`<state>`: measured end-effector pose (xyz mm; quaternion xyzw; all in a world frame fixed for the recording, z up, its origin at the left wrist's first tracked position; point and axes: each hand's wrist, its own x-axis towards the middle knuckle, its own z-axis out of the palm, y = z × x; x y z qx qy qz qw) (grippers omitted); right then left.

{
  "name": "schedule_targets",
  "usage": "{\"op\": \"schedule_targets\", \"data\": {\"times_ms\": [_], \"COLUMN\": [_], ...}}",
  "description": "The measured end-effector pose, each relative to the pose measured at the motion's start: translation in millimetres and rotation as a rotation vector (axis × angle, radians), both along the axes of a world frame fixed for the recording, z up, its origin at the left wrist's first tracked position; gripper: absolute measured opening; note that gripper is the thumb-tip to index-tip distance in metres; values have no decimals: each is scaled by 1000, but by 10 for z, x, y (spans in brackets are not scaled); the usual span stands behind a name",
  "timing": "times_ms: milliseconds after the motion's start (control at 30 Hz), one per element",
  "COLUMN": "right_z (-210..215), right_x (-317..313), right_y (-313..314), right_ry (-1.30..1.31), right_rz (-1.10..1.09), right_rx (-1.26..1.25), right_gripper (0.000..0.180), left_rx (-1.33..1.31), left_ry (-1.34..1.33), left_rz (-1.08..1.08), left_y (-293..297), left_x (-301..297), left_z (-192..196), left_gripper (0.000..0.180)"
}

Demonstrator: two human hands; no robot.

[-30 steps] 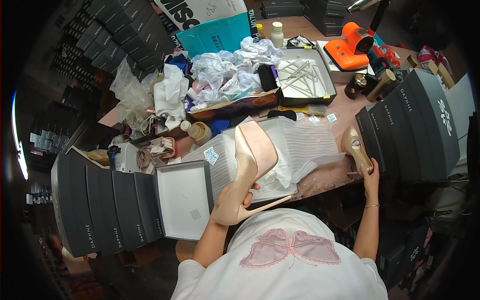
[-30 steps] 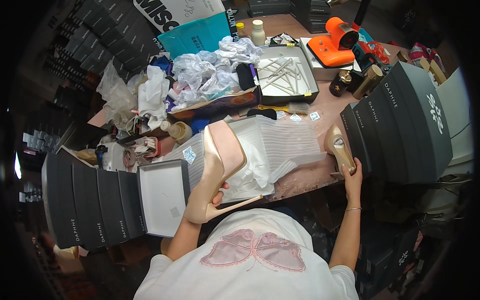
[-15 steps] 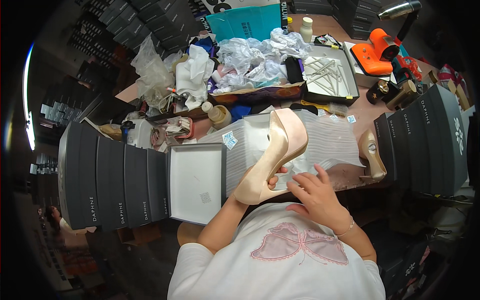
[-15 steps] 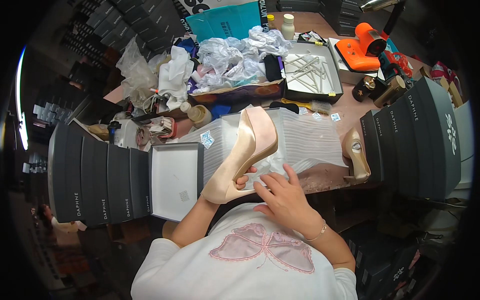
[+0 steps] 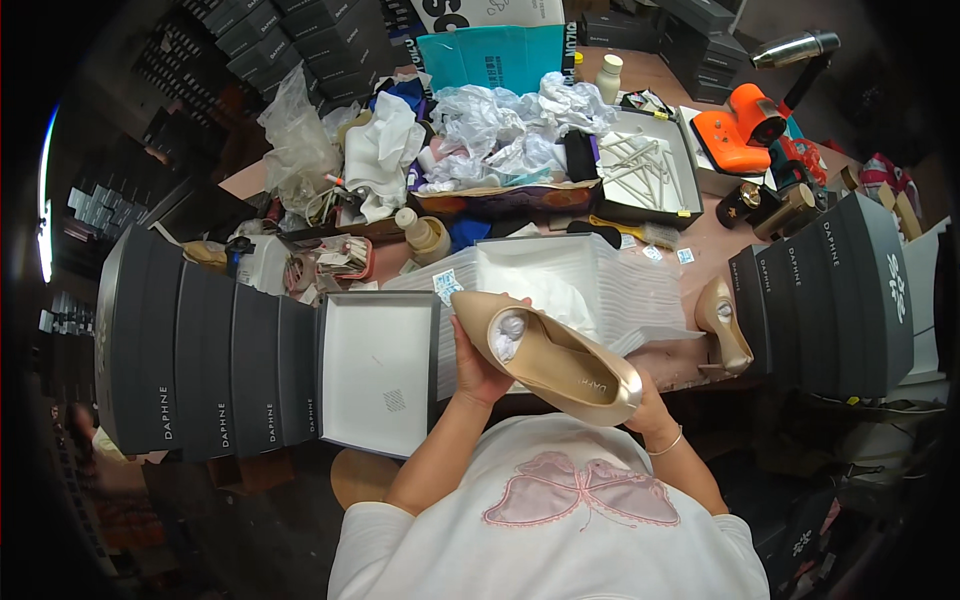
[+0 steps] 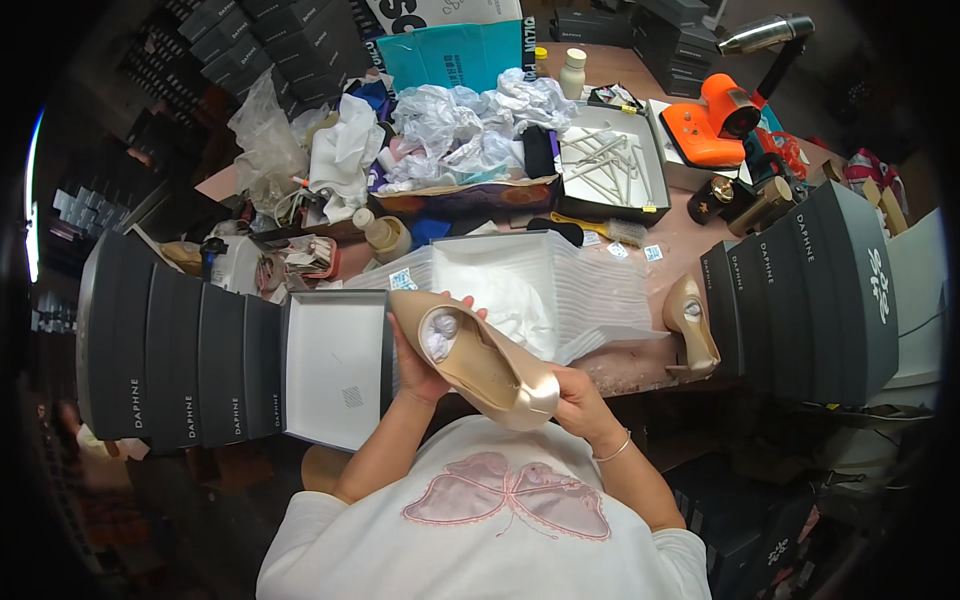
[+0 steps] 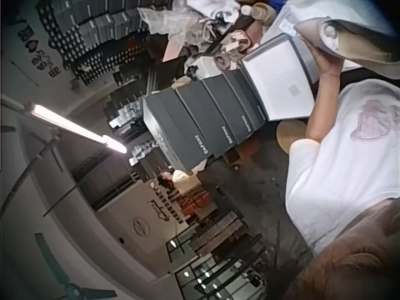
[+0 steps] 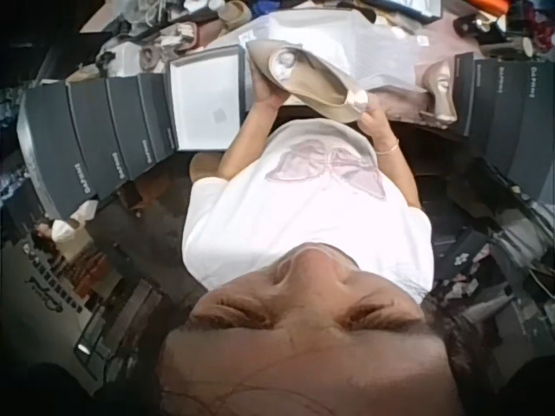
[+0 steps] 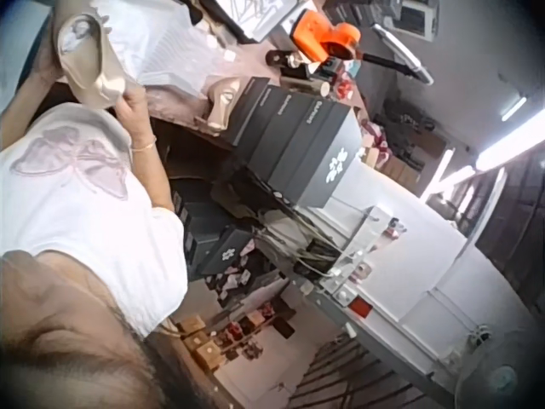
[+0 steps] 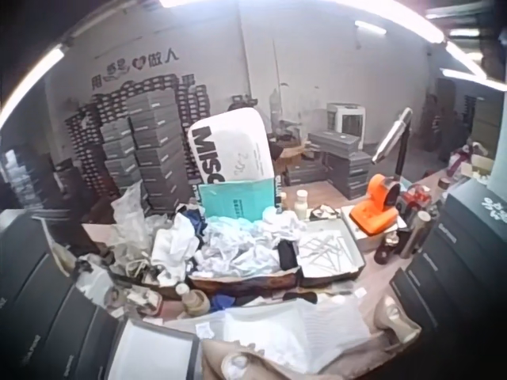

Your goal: Packing high-heeled shoes into shoe boxes with protective paper and silica gel packets.

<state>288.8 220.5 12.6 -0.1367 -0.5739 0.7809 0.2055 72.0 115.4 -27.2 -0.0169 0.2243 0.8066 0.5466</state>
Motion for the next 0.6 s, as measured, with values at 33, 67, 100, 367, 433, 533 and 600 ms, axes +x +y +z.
{"op": "schedule_targets", "data": {"times_ms": [33,67,100,367,433,533,600], "right_z": [-34,-97,-231,-373,-150,39,-56], "right_x": [44,96,172,205,179,253,404], "right_y": [-7,-22,-64,-207,-171,100,235], "right_ry": [-1,-1,-27,-200,-241,-343,-232], "right_rz": [-14,-29,-51,-62,18,61,-90], "right_rx": [-29,-59,-175,33,94,367,-64], "right_gripper": [35,37,48,56,43,35,42], "left_rx": [-7,-13,-26,-186,-179,-237,-339], "left_ry": [32,64,107,59,55,186,338], "left_rz": [4,8,14,25,-12,-12,-20], "left_y": [-20,-38,-67,2,11,2,-52], "left_x": [-7,-12,-34,-40,-91,-219,-253], "left_z": [4,1,4,20,-51,-147,-24], "left_gripper": [88,87,86,78,76,74,74]}}
